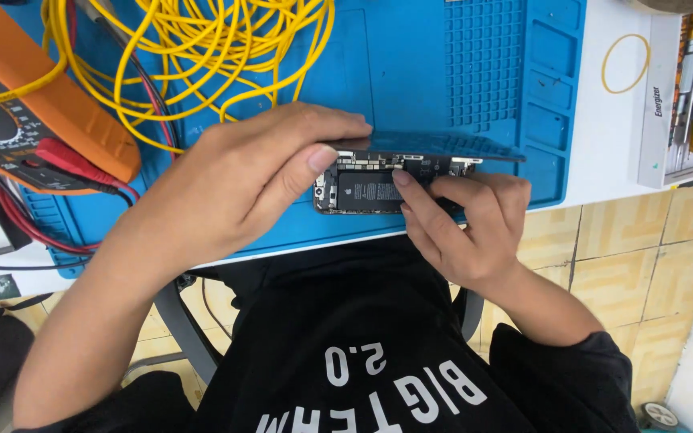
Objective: Testing the functionality of a smartphone and inspecting its internal components at a repair bench.
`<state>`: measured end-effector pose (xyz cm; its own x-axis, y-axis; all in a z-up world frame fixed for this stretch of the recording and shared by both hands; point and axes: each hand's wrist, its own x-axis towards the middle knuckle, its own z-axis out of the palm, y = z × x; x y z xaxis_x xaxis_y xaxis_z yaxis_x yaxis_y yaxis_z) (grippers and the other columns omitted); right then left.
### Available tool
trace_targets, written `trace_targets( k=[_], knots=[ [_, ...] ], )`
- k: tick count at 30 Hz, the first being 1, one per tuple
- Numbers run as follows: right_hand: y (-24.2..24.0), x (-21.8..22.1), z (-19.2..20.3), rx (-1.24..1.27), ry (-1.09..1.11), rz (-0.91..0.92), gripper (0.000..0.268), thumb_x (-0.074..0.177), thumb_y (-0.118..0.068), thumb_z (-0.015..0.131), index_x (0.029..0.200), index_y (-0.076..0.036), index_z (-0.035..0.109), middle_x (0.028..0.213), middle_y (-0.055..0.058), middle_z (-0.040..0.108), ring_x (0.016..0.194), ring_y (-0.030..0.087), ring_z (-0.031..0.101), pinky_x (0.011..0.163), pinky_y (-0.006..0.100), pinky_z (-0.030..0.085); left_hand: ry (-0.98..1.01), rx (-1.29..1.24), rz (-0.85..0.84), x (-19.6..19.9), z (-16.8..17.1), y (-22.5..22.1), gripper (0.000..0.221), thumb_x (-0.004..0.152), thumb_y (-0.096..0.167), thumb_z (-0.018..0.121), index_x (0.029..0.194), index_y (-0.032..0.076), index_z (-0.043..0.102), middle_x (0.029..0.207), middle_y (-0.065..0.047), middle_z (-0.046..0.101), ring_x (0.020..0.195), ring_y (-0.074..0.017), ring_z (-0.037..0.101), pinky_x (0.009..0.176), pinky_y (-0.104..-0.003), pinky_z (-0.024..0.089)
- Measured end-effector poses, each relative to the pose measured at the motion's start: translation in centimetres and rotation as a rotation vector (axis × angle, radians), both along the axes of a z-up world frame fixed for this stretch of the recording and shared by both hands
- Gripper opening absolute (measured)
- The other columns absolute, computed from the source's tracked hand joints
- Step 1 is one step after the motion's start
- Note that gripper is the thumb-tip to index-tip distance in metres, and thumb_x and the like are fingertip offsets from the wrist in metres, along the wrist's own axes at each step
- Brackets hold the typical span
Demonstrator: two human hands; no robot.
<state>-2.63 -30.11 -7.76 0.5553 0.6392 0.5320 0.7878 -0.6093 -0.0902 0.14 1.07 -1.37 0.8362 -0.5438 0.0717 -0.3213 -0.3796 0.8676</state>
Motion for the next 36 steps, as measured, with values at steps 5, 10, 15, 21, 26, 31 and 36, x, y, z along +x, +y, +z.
trace_targets(
  k=[5,10,15,21,26,31,36],
  knots=[
    [0.2,0.2,0.1,-0.029,0.02,-0.038,0.024,0.116,-0.02,0.071,0.136,-0.017,0.084,0.107,0.005,0.067,0.095,0.031,0.055,0.085,0.047,0.041,0.006,-0.026,-0.002,0.1,-0.2,0.1,0.039,0.121,0.022,0.042,0.149,0.001,0.06,0.145,-0.02,0.073,0.137,-0.0379,0.071,0.114,-0.049,0.057],
    [0.6,0.2,0.3,-0.041,0.028,-0.053,0.022,0.117,-0.02,0.07,0.135,-0.019,0.083,0.11,0.003,0.071,0.094,0.03,0.053,0.085,0.047,0.041,-0.014,-0.031,-0.01,0.1,-0.3,0.1,0.04,0.121,0.022,0.042,0.149,0.0,0.06,0.147,-0.022,0.072,0.14,-0.0397,0.07,0.115,-0.05,0.06],
    [0.9,0.1,0.2,-0.013,0.03,-0.051,0.017,0.115,-0.017,0.076,0.129,-0.015,0.085,0.11,0.004,0.073,0.094,0.03,0.056,0.088,0.046,0.039,-0.042,-0.043,-0.001,0.0,-0.6,0.1,0.037,0.122,0.02,0.045,0.148,0.0,0.06,0.147,-0.021,0.071,0.141,-0.0391,0.07,0.114,-0.049,0.06],
    [0.9,0.3,-0.1,0.016,0.032,-0.01,0.015,0.112,-0.015,0.079,0.123,-0.01,0.087,0.116,0.011,0.076,0.106,0.038,0.067,0.106,0.055,0.045,-0.051,-0.039,0.002,-0.1,-0.7,0.1,0.037,0.121,0.02,0.045,0.148,0.0,0.061,0.148,-0.021,0.071,0.141,-0.0384,0.069,0.113,-0.047,0.061],
    [1.2,0.4,0.0,0.03,0.033,0.005,0.014,0.11,-0.008,0.083,0.123,-0.008,0.087,0.114,0.012,0.077,0.108,0.04,0.068,0.106,0.057,0.045,-0.058,-0.039,0.003,-0.1,-0.6,0.1,0.035,0.121,0.019,0.046,0.148,0.0,0.061,0.147,-0.021,0.071,0.14,-0.0385,0.07,0.113,-0.047,0.061],
    [1.8,0.7,0.7,0.024,0.033,0.018,0.012,0.11,-0.005,0.082,0.121,-0.005,0.087,0.109,0.01,0.075,0.097,0.035,0.066,0.093,0.05,0.044,-0.06,-0.043,0.003,-0.1,-0.6,0.0,0.035,0.122,0.019,0.046,0.148,0.0,0.06,0.146,-0.021,0.071,0.14,-0.0385,0.069,0.113,-0.048,0.061],
    [1.5,0.7,0.6,0.019,0.059,0.023,0.012,0.11,-0.007,0.082,0.122,-0.005,0.087,0.11,0.011,0.074,0.101,0.036,0.067,0.099,0.053,0.047,-0.028,-0.038,0.004,0.0,-0.5,0.0,0.037,0.121,0.021,0.044,0.148,0.001,0.06,0.145,-0.02,0.072,0.139,-0.0376,0.07,0.113,-0.048,0.06]
  ],
)
